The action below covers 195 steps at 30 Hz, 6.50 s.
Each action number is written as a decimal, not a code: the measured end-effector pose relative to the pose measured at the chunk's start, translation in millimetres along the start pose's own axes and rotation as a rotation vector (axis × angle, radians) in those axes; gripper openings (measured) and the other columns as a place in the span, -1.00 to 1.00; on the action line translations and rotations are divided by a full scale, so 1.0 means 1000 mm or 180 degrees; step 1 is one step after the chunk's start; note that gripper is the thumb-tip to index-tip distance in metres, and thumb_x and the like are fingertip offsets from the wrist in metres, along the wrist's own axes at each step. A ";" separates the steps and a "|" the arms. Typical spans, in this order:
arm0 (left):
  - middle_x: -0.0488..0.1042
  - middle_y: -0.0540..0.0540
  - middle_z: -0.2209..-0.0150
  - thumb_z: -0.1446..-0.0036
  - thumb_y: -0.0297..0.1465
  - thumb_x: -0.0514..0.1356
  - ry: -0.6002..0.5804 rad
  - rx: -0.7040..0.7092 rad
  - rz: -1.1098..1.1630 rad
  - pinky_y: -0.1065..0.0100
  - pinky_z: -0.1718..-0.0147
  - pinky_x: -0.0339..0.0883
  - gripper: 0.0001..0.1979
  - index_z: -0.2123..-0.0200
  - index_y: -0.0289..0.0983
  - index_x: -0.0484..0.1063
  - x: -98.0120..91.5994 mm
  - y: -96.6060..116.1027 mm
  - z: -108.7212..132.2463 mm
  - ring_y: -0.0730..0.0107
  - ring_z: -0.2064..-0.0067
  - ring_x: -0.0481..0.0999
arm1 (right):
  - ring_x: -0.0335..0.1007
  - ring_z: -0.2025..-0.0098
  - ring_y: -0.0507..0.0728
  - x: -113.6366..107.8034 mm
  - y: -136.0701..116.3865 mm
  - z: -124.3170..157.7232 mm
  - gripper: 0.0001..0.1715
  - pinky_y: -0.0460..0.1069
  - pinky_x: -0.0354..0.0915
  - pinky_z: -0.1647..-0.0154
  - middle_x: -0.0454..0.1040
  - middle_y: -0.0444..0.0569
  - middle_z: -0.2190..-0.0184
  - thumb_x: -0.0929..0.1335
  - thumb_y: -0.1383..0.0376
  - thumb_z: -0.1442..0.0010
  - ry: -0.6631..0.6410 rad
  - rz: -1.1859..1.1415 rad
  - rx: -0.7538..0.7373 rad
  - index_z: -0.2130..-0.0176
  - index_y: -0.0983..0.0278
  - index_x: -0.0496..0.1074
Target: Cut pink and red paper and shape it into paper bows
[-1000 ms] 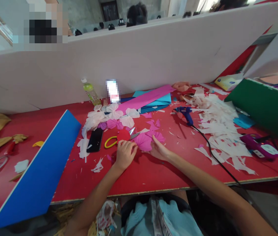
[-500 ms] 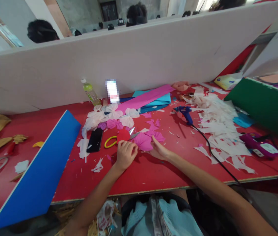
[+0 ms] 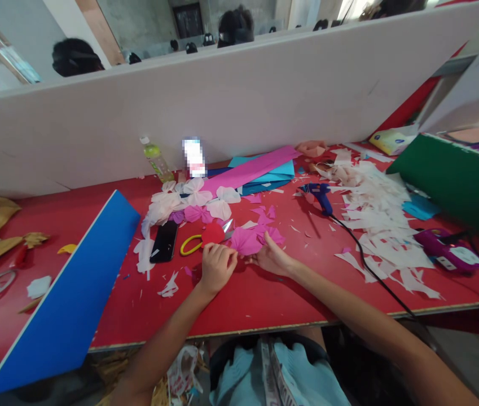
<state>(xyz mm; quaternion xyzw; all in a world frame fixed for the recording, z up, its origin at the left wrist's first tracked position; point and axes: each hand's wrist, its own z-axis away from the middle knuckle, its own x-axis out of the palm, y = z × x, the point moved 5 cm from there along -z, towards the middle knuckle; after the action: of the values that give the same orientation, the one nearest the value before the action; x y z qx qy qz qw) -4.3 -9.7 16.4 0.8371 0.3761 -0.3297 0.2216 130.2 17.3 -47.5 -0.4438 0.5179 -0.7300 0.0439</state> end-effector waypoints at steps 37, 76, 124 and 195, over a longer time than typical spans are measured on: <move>0.50 0.00 0.45 -0.16 -0.45 0.10 -0.0244 0.0046 0.0329 0.25 0.21 0.22 -0.88 0.42 -0.24 0.37 0.002 -0.002 -0.003 0.39 0.35 0.42 | 0.31 0.42 0.05 -0.006 0.004 0.000 -0.12 0.05 0.26 0.11 0.39 -0.06 0.53 -0.05 -0.28 -0.15 0.0028 -0.0499 0.0147 0.35 0.28 0.45; 0.48 -0.10 0.37 -0.20 -0.43 0.05 -0.1696 0.0194 -0.0624 0.21 0.21 0.07 -0.86 0.36 -0.29 0.38 0.033 -0.002 0.010 0.27 0.25 0.38 | 0.28 0.25 0.13 0.010 -0.019 0.014 -0.85 0.03 0.27 0.25 0.39 0.05 0.32 0.23 0.35 -0.21 0.0630 0.5143 -0.2179 0.28 0.28 0.38; 0.45 -0.12 0.40 -0.16 -0.54 0.03 -0.1644 0.0547 -0.0672 0.15 0.19 0.09 -0.84 0.39 -0.29 0.38 0.036 -0.001 0.010 0.24 0.28 0.38 | 0.23 0.30 0.13 -0.002 -0.008 0.007 -0.72 0.05 0.13 0.21 0.35 0.00 0.40 0.19 0.30 -0.31 0.0482 0.6697 -0.1790 0.34 0.34 0.40; 0.46 -0.01 0.41 -0.14 -0.42 0.16 -0.0568 -0.0651 0.0453 0.22 0.19 0.20 -0.93 0.39 -0.24 0.32 0.012 -0.012 -0.001 0.32 0.31 0.40 | 0.13 0.48 0.03 0.001 0.001 0.004 -0.19 -0.04 0.16 0.32 0.35 -0.04 0.47 -0.03 -0.24 -0.18 0.0207 -0.0098 0.0010 0.39 0.29 0.39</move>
<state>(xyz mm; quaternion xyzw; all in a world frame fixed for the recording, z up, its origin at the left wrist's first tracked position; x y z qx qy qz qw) -7.0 4.4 7.0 0.8021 0.3263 -0.3462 0.3612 132.7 13.4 -47.5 -0.4277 0.5110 -0.7454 0.0165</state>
